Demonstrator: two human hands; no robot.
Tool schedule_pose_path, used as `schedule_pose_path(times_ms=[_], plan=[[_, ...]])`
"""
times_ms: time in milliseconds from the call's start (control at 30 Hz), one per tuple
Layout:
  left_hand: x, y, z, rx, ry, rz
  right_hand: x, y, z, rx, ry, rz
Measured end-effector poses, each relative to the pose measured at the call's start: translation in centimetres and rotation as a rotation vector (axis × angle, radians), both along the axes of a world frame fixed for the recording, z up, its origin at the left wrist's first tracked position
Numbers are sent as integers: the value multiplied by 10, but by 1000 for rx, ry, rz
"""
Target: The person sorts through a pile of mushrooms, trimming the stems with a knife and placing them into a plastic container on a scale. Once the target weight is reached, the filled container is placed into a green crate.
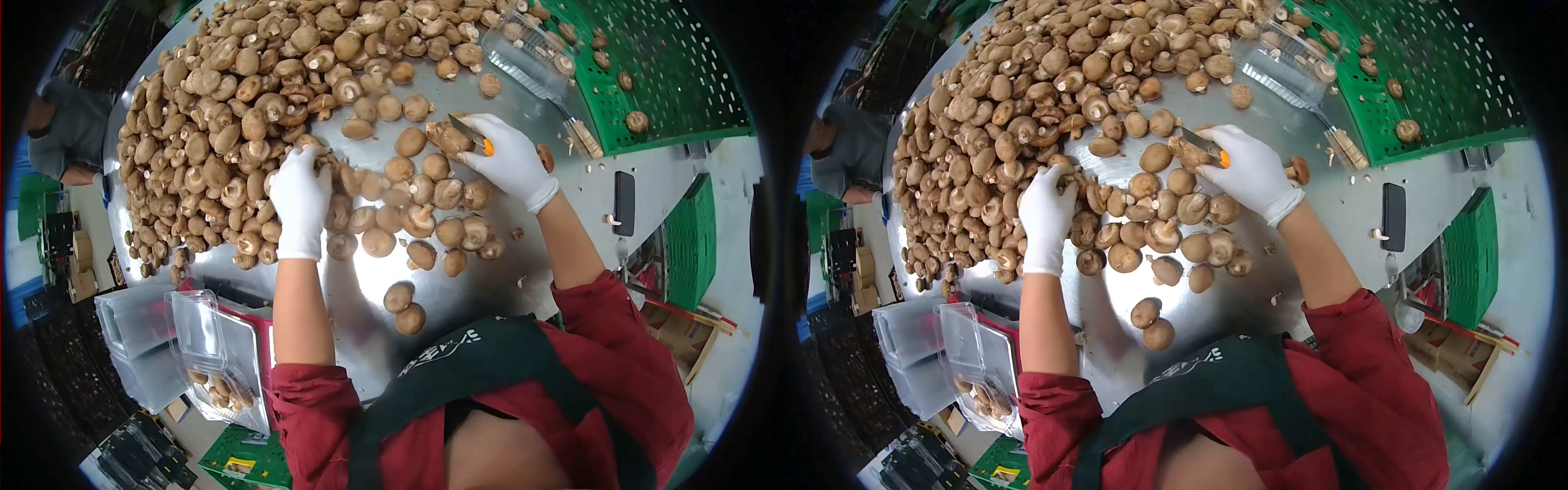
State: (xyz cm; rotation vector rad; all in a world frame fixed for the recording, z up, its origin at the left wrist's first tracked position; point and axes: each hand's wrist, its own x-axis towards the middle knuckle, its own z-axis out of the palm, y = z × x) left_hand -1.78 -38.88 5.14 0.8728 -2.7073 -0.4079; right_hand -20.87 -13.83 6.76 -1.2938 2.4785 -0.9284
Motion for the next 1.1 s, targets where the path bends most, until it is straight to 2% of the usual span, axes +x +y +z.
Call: schedule_pose_path(times_ms=[100, 200, 333, 467, 500, 567, 633, 667, 733, 867, 900, 1000, 1033, 1100], plan=[[19, 1, 2, 283, 291, -23, 1, 21, -10, -54, -39, -56], [46, 18, 18, 1020, 432, 245, 3, 34, -15, -82, -101, -112], [72, 34, 13, 1233, 608, 244, 12, 32, -15, -123, -148, -100], [95, 57, -5, 1095, 527, 268, 14, 20, -4, -152, -135, -57], [104, 60, -23, 913, 436, 262, 12, 16, -3, -151, -110, -51], [117, 72, -38, 862, 455, 234, 10, 2, 5, -165, -90, -23], [114, 89, -29, 843, 503, 211, 8, -20, 4, -132, -7, 57], [110, 92, -20, 781, 448, 153, 8, -32, 3, -118, 33, 99], [106, 95, -5, 650, 341, 44, 11, -58, -1, 61, 67, 202], [107, 99, -1, 739, 250, 23, 10, -93, -21, 523, 269, 237], [105, 100, 4, 697, 265, -7, 7, -90, -15, 505, 266, 261], [105, 107, 9, 903, 322, 49, -11, -81, -20, 352, 22, 282], [106, 107, 9, 885, 311, 50, -14, -75, -8, 338, -61, 311], [104, 109, 8, 850, 288, 45, -4, -62, 18, 142, -528, 252]])
